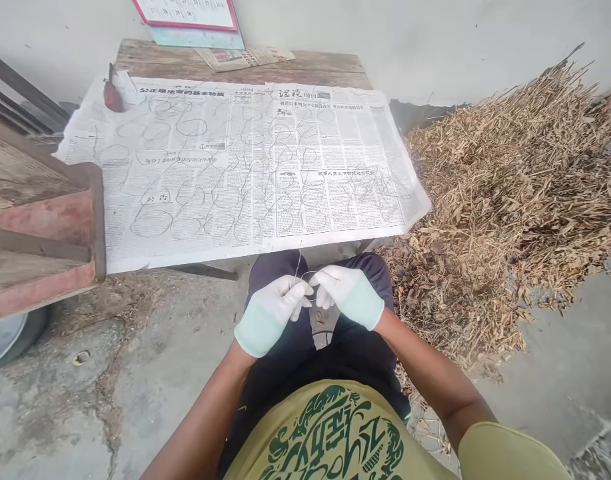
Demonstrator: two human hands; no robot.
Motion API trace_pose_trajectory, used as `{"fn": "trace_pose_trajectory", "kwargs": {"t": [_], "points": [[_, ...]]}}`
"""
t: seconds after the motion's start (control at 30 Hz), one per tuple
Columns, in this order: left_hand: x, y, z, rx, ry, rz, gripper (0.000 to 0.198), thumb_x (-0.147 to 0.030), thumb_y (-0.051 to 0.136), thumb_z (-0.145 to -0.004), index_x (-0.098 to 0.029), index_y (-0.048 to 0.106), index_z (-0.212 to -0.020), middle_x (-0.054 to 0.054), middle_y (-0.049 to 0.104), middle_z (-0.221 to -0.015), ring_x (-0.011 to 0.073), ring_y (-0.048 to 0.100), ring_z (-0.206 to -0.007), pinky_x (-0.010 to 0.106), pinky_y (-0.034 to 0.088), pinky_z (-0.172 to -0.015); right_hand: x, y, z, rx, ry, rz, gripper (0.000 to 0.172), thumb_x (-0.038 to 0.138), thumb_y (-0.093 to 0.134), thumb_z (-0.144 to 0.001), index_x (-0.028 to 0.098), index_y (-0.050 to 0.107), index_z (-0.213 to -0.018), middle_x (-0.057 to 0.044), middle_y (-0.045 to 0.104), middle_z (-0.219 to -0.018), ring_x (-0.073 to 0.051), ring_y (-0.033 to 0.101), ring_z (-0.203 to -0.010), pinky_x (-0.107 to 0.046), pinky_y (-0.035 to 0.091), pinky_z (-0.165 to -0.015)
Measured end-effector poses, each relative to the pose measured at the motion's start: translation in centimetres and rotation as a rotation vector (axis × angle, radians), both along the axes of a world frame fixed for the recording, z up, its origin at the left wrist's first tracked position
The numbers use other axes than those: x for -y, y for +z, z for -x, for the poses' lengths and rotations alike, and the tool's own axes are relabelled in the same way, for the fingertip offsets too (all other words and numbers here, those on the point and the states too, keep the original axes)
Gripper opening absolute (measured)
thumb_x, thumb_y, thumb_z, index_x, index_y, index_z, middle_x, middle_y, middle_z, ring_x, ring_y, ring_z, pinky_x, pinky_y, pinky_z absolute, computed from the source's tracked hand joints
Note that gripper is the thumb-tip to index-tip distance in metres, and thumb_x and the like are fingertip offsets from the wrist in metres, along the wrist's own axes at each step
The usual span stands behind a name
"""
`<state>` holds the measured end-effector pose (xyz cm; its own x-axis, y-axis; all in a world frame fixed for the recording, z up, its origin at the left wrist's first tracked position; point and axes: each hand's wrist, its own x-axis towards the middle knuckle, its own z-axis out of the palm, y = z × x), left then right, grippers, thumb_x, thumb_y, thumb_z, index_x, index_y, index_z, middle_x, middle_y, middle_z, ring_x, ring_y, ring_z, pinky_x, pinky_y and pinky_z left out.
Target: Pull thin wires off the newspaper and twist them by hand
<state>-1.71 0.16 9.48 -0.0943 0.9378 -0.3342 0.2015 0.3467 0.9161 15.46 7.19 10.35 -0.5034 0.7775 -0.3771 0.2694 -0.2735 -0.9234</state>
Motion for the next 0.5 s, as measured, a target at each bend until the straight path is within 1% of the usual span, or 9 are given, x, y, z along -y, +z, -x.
{"fn": "trace_pose_trajectory", "kwargs": {"t": [0.07,0.13,0.23,0.37,0.43,0.5], "points": [[0.0,-0.2,0.5,0.064,-0.031,-0.043,0.049,-0.064,0.053,-0.096,-0.018,0.070,-0.102,-0.003,0.056,-0.052,0.0239,0.074,-0.076,0.035,0.056,-0.079,-0.3,0.2,-0.5,0.026,0.031,-0.085,0.025,0.027,0.053,-0.101,0.018,0.073,-0.087,0.001,0.072,-0.067,-0.011,0.066,-0.058,-0.021,0.053,-0.062],[0.1,-0.4,1.1,0.093,-0.065,-0.108,0.055,-0.064,0.047,-0.100,-0.016,0.070,-0.112,-0.003,0.058,-0.057,0.0239,0.074,-0.081,0.037,0.056,-0.085,-0.6,0.4,-0.9,0.035,0.055,-0.139,0.027,0.028,0.052,-0.102,0.019,0.074,-0.089,0.001,0.072,-0.068,-0.011,0.066,-0.059,-0.022,0.053,-0.064],[0.0,-0.6,1.8,0.118,-0.090,-0.163,0.059,-0.064,0.042,-0.103,-0.014,0.070,-0.117,-0.002,0.059,-0.060,0.0239,0.075,-0.085,0.039,0.055,-0.091,-0.9,0.4,-1.2,0.043,0.065,-0.158,0.027,0.027,0.051,-0.102,0.019,0.073,-0.090,0.002,0.071,-0.067,-0.011,0.066,-0.059,-0.022,0.052,-0.064],[-0.6,-0.3,1.9,0.135,-0.105,-0.078,0.054,-0.063,0.055,-0.097,-0.015,0.071,-0.114,-0.004,0.055,-0.051,0.0244,0.074,-0.078,0.039,0.056,-0.085,-1.0,0.4,-1.4,0.097,0.104,-0.213,0.028,0.028,0.052,-0.104,0.019,0.071,-0.087,0.002,0.071,-0.067,-0.010,0.066,-0.059,-0.023,0.051,-0.066],[-1.0,-0.1,1.5,0.143,-0.104,-0.014,0.051,-0.061,0.060,-0.094,-0.015,0.072,-0.112,-0.005,0.055,-0.049,0.0246,0.074,-0.075,0.038,0.057,-0.084,-1.0,0.4,-1.4,0.153,0.152,-0.295,0.029,0.030,0.051,-0.106,0.019,0.070,-0.086,0.002,0.071,-0.067,-0.010,0.065,-0.060,-0.023,0.049,-0.065],[-1.4,-0.1,1.0,0.113,-0.072,0.055,0.047,-0.057,0.062,-0.091,-0.015,0.072,-0.110,-0.005,0.055,-0.047,0.0241,0.073,-0.072,0.037,0.057,-0.080,-1.0,0.5,-1.4,0.232,0.218,-0.413,0.031,0.027,0.050,-0.107,0.018,0.068,-0.084,0.002,0.070,-0.067,-0.010,0.064,-0.060,-0.023,0.046,-0.065]]}}
